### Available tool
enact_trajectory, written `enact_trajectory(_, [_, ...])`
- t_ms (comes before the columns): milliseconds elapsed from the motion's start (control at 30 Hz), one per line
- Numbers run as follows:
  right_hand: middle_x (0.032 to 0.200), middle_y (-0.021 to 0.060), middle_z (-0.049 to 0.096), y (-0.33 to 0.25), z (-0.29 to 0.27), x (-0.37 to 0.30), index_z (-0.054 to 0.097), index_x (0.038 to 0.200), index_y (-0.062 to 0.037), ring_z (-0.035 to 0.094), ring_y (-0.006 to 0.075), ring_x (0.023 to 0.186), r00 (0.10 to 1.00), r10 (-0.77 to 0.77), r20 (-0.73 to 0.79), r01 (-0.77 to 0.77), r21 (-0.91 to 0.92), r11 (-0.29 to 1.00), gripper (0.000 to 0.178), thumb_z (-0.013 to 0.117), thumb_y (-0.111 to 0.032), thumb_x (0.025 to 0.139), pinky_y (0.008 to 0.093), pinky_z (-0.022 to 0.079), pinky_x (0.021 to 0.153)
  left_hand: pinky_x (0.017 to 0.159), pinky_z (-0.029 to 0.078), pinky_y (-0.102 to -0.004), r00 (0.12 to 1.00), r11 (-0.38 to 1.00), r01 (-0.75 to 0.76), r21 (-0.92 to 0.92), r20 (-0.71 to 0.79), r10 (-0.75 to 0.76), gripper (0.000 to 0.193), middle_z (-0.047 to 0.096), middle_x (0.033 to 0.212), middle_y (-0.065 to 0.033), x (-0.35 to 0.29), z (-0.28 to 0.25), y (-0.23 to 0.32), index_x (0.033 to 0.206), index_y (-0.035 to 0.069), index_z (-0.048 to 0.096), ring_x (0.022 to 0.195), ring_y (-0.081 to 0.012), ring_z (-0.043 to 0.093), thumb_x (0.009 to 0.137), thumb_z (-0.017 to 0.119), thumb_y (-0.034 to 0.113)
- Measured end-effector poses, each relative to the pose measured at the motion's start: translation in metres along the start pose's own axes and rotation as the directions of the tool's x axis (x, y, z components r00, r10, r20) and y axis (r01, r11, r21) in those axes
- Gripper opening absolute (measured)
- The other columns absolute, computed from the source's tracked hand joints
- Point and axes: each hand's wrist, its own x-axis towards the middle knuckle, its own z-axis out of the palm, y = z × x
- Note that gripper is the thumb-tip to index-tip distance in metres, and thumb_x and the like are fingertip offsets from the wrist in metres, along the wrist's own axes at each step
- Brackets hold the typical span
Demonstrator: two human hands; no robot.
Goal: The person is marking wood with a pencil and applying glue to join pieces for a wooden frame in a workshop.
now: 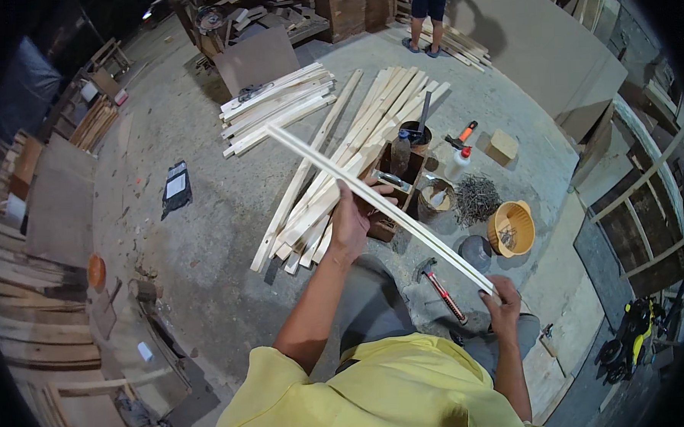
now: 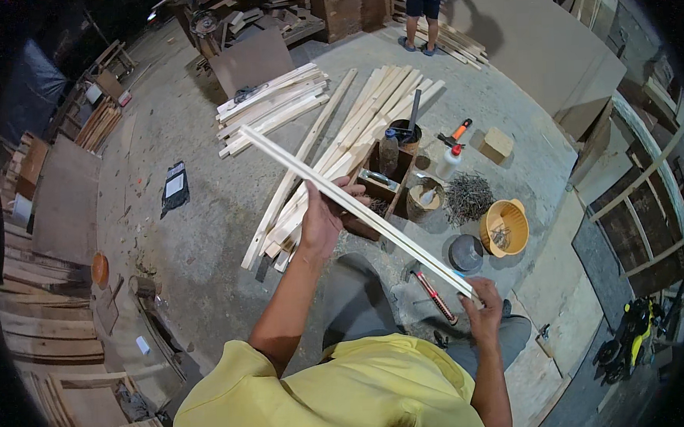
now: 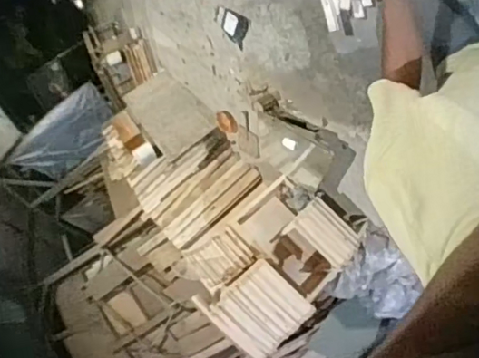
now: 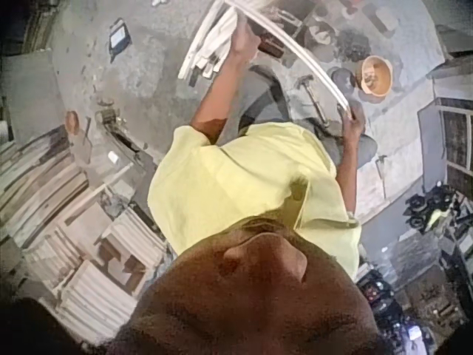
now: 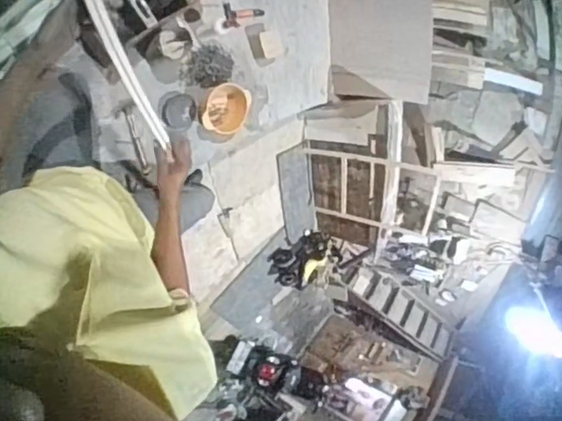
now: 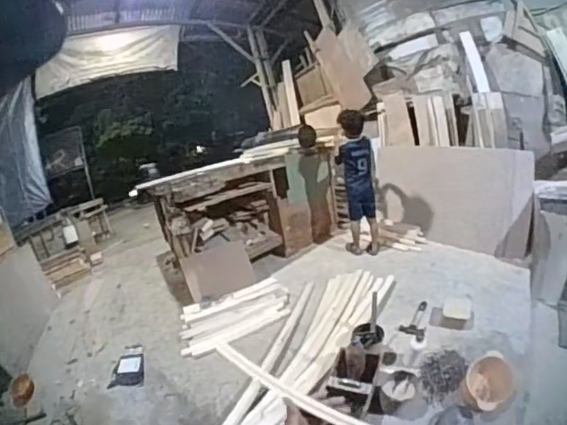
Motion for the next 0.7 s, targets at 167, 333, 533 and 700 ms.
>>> enact_trajectory(167, [0.109, 0.0128, 0.060, -0.016, -0.001, 0.008, 0.064, 0.118, -0.0059, 0.058, 0.0265, 0.104, 0.965, -0.242, -0.103, 0.219, -0.200, 0.955, 0.054, 0.067, 0.011, 0.066, 0.0331, 0.045, 0.090, 0.101, 0.044, -0.0534, 0.998, 0.896, 0.063, -0.440, 0.047, -0.047, 0.079, 0.056, 0.120, -0.0235, -0.004, 0.010, 0.012, 0.128, 0.001, 0.042, 0.106, -0.0362, 0.060, 0.087, 0.048, 0.068])
enact_trajectory(333, [0.111, 0.0097, 0.059, -0.016, 0.003, 0.008, 0.059, 0.119, -0.0055, 0.057, 0.0246, 0.104, 0.972, -0.209, -0.111, 0.179, -0.229, 0.957, 0.056, 0.070, 0.008, 0.066, 0.0323, 0.045, 0.086, 0.105, 0.038, -0.0565, 0.998, 0.819, 0.066, -0.570, 0.043, -0.051, 0.078, 0.052, 0.119, -0.0215, -0.003, 0.014, 0.015, 0.130, 0.001, 0.040, 0.108, -0.0367, 0.057, 0.085, 0.056, 0.064])
enact_trajectory(533, [0.106, 0.0119, 0.060, -0.023, 0.008, 0.006, 0.058, 0.112, -0.0032, 0.058, 0.0274, 0.101, 0.961, -0.250, -0.114, 0.208, -0.295, 0.933, 0.048, 0.071, 0.007, 0.067, 0.0341, 0.045, 0.086, 0.094, 0.049, -0.0471, 0.999, 0.822, -0.019, -0.570, -0.041, -0.005, 0.081, 0.056, 0.108, -0.0166, -0.005, 0.017, 0.013, 0.111, 0.001, 0.051, 0.101, -0.0324, 0.058, 0.076, 0.058, 0.075])
enact_trajectory(700, [0.098, 0.0143, 0.059, -0.024, 0.005, 0.002, 0.061, 0.098, -0.0017, 0.059, 0.0303, 0.092, 0.972, -0.225, -0.065, 0.191, -0.335, 0.923, 0.034, 0.070, 0.006, 0.066, 0.0355, 0.046, 0.081, 0.072, 0.049, -0.0358, 1.000, 0.759, -0.004, -0.651, -0.008, -0.002, 0.076, 0.051, 0.080, -0.0067, -0.001, 0.003, 0.006, 0.070, 0.009, 0.050, 0.076, -0.0228, 0.050, 0.071, 0.049, 0.086])
